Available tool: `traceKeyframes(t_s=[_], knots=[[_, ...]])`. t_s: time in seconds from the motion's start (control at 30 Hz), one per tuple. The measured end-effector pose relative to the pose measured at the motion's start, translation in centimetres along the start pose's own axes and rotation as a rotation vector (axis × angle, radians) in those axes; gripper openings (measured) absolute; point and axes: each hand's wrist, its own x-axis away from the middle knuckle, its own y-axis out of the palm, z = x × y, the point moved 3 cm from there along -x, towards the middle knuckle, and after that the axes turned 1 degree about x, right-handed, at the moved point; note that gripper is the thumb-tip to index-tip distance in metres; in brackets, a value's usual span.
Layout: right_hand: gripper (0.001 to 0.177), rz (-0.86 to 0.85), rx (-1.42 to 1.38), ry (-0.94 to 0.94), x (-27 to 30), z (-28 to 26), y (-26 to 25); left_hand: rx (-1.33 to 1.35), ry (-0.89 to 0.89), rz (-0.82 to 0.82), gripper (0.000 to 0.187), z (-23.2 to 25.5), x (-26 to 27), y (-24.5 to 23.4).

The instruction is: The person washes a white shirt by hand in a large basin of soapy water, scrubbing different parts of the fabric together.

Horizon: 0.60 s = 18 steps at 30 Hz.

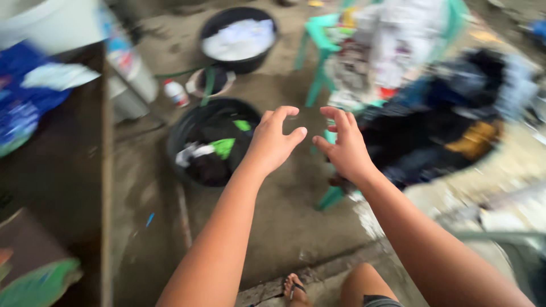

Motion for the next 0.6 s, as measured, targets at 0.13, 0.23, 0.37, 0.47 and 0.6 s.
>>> traceKeyframes(t_s=[0.13, 0.23, 0.37, 0.47, 0.6], knots=[[0.063, 0.162, 0.013, 0.128, 4.3, 4.2, -10.0, 0.098, 0.072, -0.151, 0.047, 7.6, -0.9, 8.7], [0.063, 0.279, 0.046, 0.202, 8.7, 8.1, -17.9, 0.119, 0.193, -0.24, 0.047, 13.4, -0.7, 16.3], [0.062, 0.4, 0.086, 0.26, 16.4, 14.1, -29.0, 0.123, 0.318, -0.326, 0.046, 20.9, 1.2, 28.3], [0.061, 0.486, 0.141, 0.343, 23.1, 19.3, -37.1, 0.184, 0.38, -0.381, 0.047, 26.0, 3.7, 38.5], [0.061, 0.611, 0.247, 0.452, 32.8, 25.5, -46.7, 0.281, 0.367, -0.566, 0.067, 31.6, 8.6, 51.3]])
